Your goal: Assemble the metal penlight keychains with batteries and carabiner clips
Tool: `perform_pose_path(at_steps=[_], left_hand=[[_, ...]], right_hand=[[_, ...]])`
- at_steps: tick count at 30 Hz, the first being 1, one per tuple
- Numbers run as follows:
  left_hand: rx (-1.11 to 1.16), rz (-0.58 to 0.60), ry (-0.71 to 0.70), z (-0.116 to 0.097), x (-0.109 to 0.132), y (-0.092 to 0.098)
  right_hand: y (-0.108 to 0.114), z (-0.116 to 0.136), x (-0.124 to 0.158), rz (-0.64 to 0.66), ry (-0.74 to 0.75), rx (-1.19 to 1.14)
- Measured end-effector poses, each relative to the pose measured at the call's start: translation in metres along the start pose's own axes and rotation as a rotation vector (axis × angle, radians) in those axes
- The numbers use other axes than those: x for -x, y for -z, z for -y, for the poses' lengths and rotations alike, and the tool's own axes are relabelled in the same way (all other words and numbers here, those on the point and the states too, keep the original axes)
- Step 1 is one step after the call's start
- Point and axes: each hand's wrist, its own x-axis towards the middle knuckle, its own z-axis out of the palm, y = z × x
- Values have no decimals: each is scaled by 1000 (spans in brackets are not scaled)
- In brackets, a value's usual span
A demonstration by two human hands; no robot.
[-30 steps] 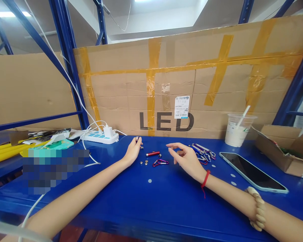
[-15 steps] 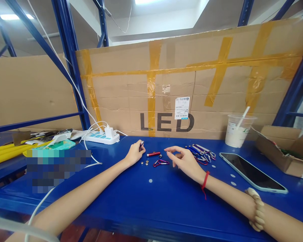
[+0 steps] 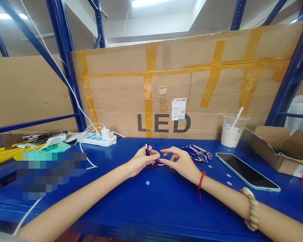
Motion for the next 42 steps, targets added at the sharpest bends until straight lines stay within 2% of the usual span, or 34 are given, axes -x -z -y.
perform_pose_path(at_steps=[3,9,14,19,23,25,30,35,42], left_hand=[[67,49,21,1,4,-6],[97,23,33,1,5,-7],[51,6,30,2,4,-8],[-40,-99,-61,0,2,-4],[-24,-234,-129,-1,-2,0],[-42,-256,-119,-1,-3,1],[-176,-180,-94,1,0,-2],[-330,-168,-62,2,4,-5],[-354,-75,-128,3,6,-7]], right_hand=[[0,3,0,-12,47,18],[-1,10,3,-16,75,23],[1,15,4,-5,-3,19],[5,7,0,-15,-136,22],[5,1,-3,-13,-154,30],[4,3,-2,-10,-146,17],[3,8,-1,22,-156,47],[2,5,0,56,-206,50],[2,3,-2,121,-157,-19]])
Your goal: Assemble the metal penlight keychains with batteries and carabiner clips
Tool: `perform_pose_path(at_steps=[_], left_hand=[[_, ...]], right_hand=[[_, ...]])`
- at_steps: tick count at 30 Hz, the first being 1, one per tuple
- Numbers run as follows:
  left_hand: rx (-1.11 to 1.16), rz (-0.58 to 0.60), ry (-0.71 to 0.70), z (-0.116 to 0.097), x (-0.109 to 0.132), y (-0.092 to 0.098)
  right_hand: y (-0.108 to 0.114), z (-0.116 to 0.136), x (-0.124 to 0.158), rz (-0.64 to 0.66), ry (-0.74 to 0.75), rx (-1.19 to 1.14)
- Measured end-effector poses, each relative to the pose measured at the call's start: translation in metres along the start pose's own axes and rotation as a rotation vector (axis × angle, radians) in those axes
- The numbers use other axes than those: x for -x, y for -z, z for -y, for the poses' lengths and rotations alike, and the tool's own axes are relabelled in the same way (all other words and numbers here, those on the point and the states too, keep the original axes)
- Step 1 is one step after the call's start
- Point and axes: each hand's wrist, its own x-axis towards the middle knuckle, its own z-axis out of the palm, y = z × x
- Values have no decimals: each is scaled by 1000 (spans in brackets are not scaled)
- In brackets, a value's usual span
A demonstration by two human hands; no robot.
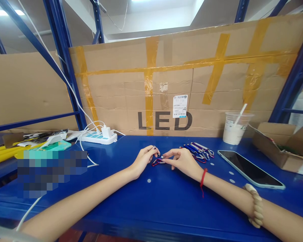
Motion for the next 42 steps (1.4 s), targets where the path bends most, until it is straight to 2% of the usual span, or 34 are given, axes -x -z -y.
perform_pose_path(at_steps=[3,15,24,32,42], left_hand=[[-18,15,-18,1,1,-2],[-18,-71,-21,4,-2,-3],[-45,-55,-91,8,-3,-2],[-85,-37,-134,10,-3,-2],[-111,4,-131,10,-2,-2]], right_hand=[[1,3,1,0,5,-3],[1,3,2,-75,65,20],[0,2,2,-162,84,16],[-1,6,3,-141,128,-6],[-1,6,4,-175,151,-52]])
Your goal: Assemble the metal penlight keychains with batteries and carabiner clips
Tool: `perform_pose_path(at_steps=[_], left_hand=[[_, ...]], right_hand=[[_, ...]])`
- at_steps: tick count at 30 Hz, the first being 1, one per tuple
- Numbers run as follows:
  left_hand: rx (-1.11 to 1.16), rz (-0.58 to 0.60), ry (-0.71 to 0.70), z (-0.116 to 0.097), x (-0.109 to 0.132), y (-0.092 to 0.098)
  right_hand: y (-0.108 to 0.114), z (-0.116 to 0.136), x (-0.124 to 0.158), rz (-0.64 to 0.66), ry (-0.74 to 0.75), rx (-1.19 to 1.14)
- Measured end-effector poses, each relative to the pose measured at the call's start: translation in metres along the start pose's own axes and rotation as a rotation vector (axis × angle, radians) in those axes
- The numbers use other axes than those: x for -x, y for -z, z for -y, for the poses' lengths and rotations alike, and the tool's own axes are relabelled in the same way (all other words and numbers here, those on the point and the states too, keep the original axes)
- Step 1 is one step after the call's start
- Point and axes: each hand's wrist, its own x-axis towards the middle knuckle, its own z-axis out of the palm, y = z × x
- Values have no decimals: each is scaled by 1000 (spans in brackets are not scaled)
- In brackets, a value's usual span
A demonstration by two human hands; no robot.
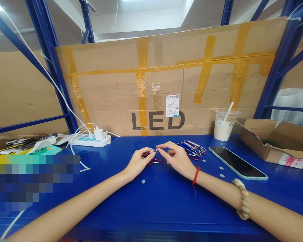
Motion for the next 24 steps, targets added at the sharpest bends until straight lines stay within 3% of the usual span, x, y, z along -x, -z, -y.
perform_pose_path(at_steps=[13,24], left_hand=[[-28,25,-32,10,-4,3],[-107,52,-80,10,-4,4]], right_hand=[[-1,3,2,44,53,-10],[-1,-2,-1,6,0,-52]])
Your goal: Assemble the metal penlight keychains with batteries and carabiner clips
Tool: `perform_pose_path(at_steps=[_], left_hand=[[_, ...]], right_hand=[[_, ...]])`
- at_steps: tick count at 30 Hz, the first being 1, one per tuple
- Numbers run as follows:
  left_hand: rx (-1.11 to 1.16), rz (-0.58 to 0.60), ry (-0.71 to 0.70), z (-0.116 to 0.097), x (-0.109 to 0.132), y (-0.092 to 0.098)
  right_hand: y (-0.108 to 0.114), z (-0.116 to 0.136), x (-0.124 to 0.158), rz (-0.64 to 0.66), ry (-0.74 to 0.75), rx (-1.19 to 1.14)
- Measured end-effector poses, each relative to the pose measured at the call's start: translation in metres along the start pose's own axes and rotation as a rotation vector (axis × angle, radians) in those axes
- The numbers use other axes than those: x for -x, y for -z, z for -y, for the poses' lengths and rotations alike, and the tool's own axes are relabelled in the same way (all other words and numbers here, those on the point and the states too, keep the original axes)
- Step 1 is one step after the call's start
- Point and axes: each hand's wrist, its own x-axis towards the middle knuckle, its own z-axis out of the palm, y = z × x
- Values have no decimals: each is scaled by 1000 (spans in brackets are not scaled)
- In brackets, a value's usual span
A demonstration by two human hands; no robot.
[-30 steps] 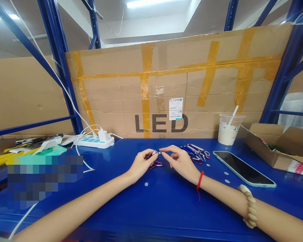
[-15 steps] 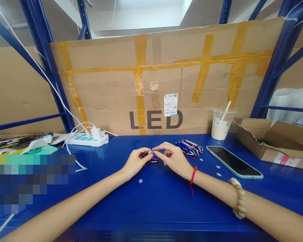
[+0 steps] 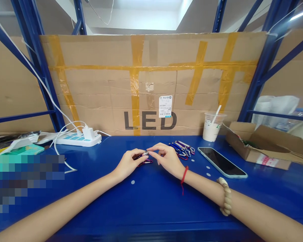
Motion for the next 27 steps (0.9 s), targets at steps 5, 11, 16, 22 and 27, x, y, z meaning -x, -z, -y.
perform_pose_path(at_steps=[5,11,16,22,27], left_hand=[[-113,82,-28,-9,4,1],[-237,71,-76,-15,7,0],[-381,81,-204,-13,7,3],[-475,107,-322,-6,10,4],[-563,125,-353,-6,16,2]], right_hand=[[4,0,-3,19,-103,-2],[6,5,-3,45,-178,-18],[8,3,-4,105,-165,-15],[13,5,-2,175,-232,109],[10,5,3,189,-201,118]])
